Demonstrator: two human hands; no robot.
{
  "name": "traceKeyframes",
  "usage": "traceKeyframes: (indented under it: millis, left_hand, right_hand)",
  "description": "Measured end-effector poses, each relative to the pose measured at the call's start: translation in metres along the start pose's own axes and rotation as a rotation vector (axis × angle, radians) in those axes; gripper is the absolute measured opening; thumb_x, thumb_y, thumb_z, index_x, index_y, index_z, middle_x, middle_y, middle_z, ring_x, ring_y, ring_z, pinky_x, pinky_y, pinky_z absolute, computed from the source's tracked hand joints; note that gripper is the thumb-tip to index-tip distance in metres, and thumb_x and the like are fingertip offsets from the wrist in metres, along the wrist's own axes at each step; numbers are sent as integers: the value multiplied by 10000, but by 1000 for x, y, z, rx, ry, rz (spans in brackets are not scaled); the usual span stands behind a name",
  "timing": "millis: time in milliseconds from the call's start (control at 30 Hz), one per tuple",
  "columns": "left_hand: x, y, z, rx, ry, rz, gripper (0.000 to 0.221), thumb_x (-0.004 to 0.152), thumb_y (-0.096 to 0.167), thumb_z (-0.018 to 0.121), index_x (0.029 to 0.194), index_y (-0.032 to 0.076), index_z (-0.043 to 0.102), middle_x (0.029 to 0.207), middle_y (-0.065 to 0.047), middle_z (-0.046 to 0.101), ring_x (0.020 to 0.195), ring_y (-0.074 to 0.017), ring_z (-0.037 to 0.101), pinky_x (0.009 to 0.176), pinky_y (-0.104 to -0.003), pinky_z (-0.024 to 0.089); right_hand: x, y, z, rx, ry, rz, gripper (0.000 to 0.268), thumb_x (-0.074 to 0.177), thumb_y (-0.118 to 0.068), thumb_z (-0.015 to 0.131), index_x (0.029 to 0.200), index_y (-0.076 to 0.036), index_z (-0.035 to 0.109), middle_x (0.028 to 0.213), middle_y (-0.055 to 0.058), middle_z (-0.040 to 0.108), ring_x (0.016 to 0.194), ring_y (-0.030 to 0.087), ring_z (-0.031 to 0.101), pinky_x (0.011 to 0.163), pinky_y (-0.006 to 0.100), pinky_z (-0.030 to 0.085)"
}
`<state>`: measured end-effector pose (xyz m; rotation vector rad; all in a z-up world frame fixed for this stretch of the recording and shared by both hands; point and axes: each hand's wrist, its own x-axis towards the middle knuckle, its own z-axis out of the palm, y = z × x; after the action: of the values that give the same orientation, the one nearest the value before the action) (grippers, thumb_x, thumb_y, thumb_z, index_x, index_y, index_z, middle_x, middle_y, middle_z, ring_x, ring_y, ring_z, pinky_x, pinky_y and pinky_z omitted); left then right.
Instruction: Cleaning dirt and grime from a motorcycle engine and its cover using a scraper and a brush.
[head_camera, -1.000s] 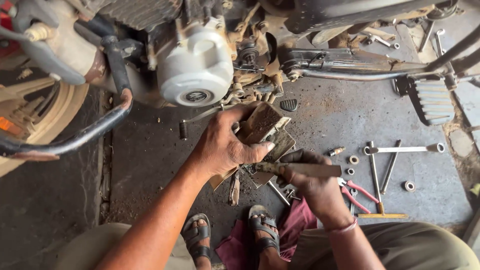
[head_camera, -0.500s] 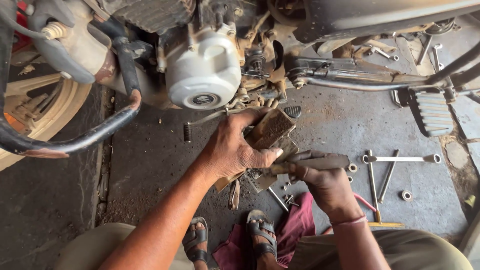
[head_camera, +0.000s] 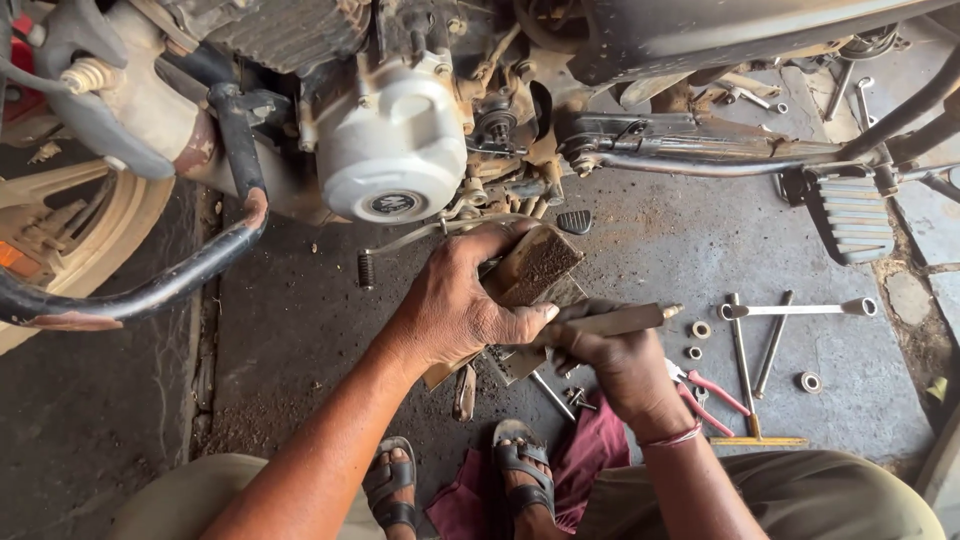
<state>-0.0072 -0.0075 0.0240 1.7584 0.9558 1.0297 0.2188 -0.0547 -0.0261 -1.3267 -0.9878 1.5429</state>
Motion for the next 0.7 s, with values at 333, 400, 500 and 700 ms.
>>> traceKeyframes:
  millis: [333,400,500,700]
  left_hand:
    - [-4,-1,1,21,12,17,783,682,473,829,1317,40,680,1217,-114,745,1136,-232,723,1021,-373,549]
    - [-2,3,0,-84,16,-7,778,679,514,822,1279,39,681,1162,-112,751,1077,-229,740,973,-365,582]
    - [0,-9,5,33,22,19,699,708,535,802,1209,56,715,1070,-108,741,1000,-219,739,906,-359,595]
    - [15,-14,12,74,1,-40,722,662,565,825,1184,74,736,1009,-81,738,940,-226,730,844,-379,585]
  right_hand:
    - [-5,8,13,-208,11,-90,191,789,-32,653,932,63,736,837,161,787,718,221,749,669,332,621]
    - [-2,20,5,-194,3,-177,188,809,-48,657,932,72,734,871,151,780,758,220,749,694,330,621]
    - [-5,-7,-9,-202,142,-247,208,883,-109,653,986,60,718,875,135,767,765,214,746,693,321,610]
    - [-27,-25,-40,-582,172,-384,198,917,-99,695,1015,67,742,914,145,731,742,179,725,653,296,568]
